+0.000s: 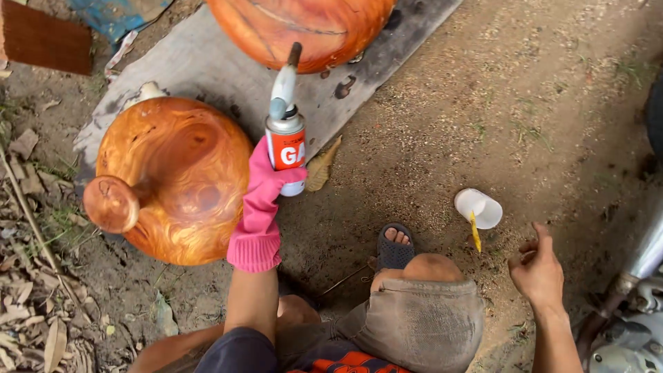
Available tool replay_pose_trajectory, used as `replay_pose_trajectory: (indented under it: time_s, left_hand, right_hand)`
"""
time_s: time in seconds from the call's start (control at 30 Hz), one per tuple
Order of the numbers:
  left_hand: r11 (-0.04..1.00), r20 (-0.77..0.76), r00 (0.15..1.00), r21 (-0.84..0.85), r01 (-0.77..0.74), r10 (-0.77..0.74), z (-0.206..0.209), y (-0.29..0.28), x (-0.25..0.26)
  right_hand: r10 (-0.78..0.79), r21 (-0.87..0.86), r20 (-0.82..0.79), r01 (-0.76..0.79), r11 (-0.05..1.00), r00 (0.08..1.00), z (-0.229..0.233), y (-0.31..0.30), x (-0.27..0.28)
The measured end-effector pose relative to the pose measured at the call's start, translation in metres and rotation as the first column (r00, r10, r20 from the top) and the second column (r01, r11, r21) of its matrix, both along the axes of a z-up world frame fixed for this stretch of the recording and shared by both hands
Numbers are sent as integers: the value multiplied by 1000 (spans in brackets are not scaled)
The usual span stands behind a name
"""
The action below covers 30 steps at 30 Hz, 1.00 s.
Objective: Finishing wooden objects using a blowtorch and a brush.
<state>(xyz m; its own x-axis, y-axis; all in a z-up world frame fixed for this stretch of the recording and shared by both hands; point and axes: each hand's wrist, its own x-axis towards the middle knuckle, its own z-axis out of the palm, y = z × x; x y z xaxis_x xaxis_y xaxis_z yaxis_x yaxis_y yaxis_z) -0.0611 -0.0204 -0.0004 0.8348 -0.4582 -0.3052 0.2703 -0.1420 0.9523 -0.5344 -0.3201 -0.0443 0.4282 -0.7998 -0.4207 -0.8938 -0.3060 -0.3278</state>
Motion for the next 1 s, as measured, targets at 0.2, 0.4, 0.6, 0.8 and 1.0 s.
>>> replay_pose_trajectory:
  time_s: [0.2,0.4,0.6,0.8,1.0]
  left_hand:
    - [988,-145,977,-19,153,-154,-6,-34,5]
    - [981,-87,977,-10,196,-196,-13,-57,31]
    - [995,-9,995,-9,99,-99,13,-49,48]
    - [998,52,998,48,29,-31,28,-28,61]
    - [999,27,999,37,-32,31,26,-5,46]
  right_hand:
    - [278,-36,-12,-279,960,960,-15,20,16]
    - [490,-239,94,-459,856,866,-37,18,34]
    - [492,-200,19,-479,855,870,-65,12,19]
    - [329,-245,315,-259,934,890,-70,5,12]
    - [121,-155,446,-56,986,887,-45,-6,-2]
